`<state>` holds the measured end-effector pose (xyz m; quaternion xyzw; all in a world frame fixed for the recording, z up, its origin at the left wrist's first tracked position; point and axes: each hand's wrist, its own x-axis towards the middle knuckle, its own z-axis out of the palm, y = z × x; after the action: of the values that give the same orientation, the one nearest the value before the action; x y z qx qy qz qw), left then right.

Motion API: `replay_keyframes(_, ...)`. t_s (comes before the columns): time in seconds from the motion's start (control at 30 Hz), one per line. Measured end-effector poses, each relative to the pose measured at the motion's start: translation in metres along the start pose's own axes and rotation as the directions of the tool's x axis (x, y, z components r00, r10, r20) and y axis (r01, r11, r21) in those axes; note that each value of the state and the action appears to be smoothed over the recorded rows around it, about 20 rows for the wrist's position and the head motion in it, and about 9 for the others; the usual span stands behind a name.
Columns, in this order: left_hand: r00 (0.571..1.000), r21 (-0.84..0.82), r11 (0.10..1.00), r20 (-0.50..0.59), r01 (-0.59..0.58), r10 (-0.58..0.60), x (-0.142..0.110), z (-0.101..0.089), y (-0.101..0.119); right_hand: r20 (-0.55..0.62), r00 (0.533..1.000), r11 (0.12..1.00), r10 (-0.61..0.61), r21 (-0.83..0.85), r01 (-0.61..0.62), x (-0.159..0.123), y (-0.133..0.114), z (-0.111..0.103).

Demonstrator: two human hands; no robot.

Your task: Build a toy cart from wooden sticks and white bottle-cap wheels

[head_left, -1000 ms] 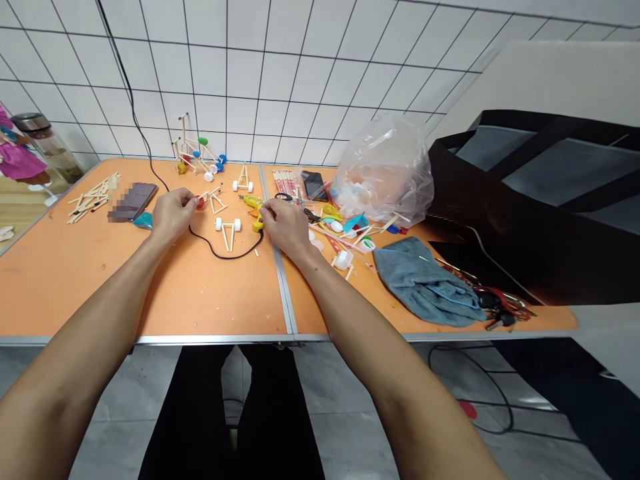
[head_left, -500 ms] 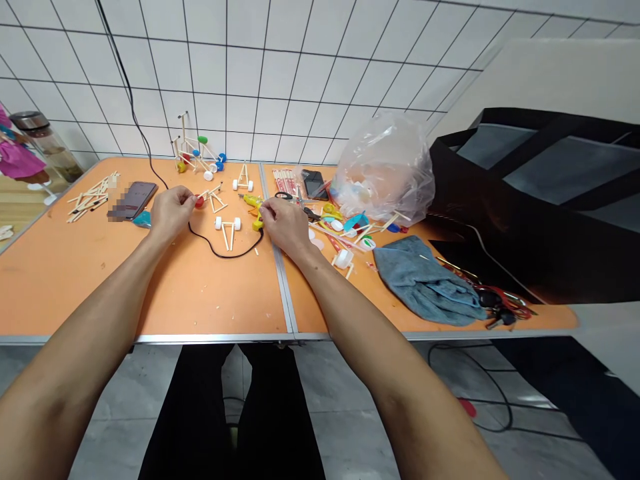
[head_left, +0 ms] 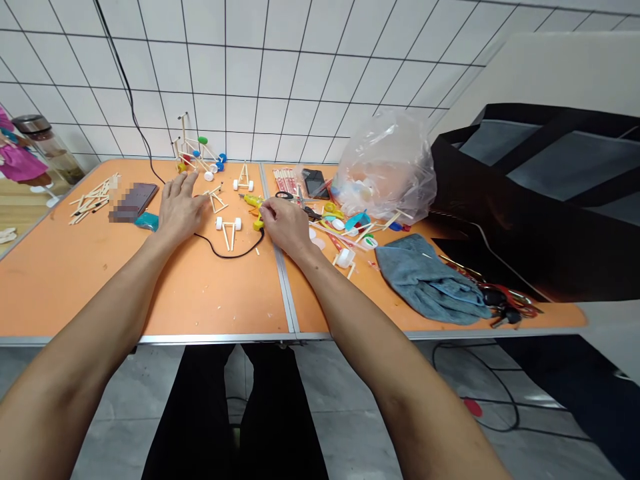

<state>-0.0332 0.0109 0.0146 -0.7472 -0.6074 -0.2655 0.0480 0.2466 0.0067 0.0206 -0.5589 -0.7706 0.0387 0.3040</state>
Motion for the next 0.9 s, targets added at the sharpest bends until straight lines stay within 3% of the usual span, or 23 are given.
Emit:
replay_keyframes(0.63, 0.995, 0.049, 0.999, 0.1, -0.017, 0.012, 0.007, 0.012, -0.002, 0.017, 1.0, 1.0, 0.011, -0.01, -0.01, 0.002, -0.005, -0.003)
replay_keyframes(0.9, 0.996, 0.052, 0.999, 0.094, -0.011, 0.006, 0.01, 0.015, -0.006, 0.025, 1.0, 1.0, 0.012, -0.012, -0.012, 0.0, -0.006, -0.004)
